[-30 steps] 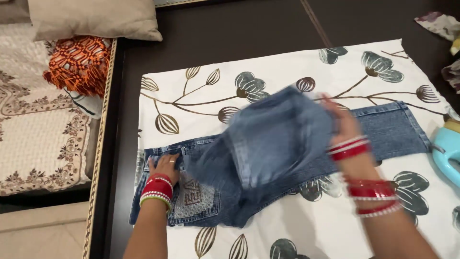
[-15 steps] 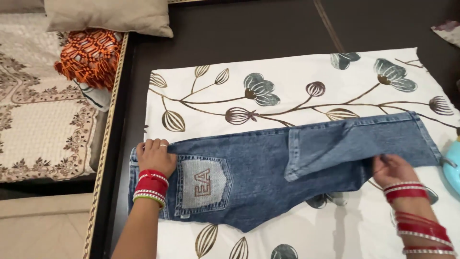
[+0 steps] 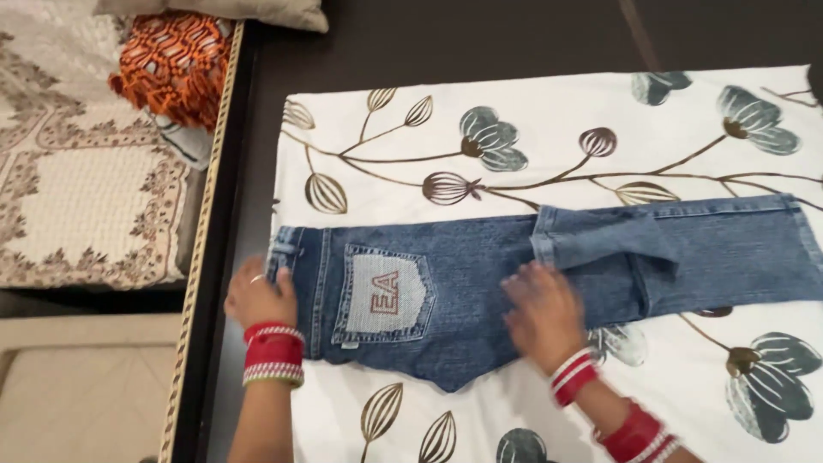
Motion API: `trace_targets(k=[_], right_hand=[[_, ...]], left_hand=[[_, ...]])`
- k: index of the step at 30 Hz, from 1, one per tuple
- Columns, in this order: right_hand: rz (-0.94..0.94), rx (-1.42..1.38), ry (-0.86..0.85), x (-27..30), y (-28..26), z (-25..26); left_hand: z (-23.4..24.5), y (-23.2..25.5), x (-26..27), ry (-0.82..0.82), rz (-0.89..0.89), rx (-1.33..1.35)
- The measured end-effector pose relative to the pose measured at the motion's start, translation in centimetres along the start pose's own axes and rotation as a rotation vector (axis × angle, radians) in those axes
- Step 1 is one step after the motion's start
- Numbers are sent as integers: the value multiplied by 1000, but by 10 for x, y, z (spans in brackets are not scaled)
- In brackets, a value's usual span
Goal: Ironing a pair of denim jeans on a flat surface.
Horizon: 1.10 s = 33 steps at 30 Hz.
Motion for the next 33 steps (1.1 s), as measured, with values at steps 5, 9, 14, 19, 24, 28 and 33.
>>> trace_targets(k=[5, 9, 14, 19, 24, 28, 33], right_hand=[[532, -253, -752, 58, -98, -131], [431, -47, -1195, 59, -115, -125], [417, -91, -1246, 76, -101, -124], [475, -247, -1094, 85, -74, -175], [28, -280, -714, 40, -34, -219], [302, -60, -707, 14, -31, -181], [-300, -66, -389, 16, 173, -174]], left_hand=[[-20, -105, 83, -4, 235, 103], [-58, -137, 97, -111, 153, 209], [-8, -96, 73, -187, 187, -57], [52, 8, 62, 209, 205, -22], [-69, 217, 109, -534, -676, 185], [-113, 196, 108, -561, -759, 79], [-106, 131, 54, -428, -227, -134]])
Point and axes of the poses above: each hand's wrist, its own x-axis away from the middle knuckle, its own z-axis out of the back of the hand, y = z × x, the point moved 8 cm from there along -x, towards the middle knuckle, and after that the axes turned 8 degrees about -y, right-handed, at the moved point
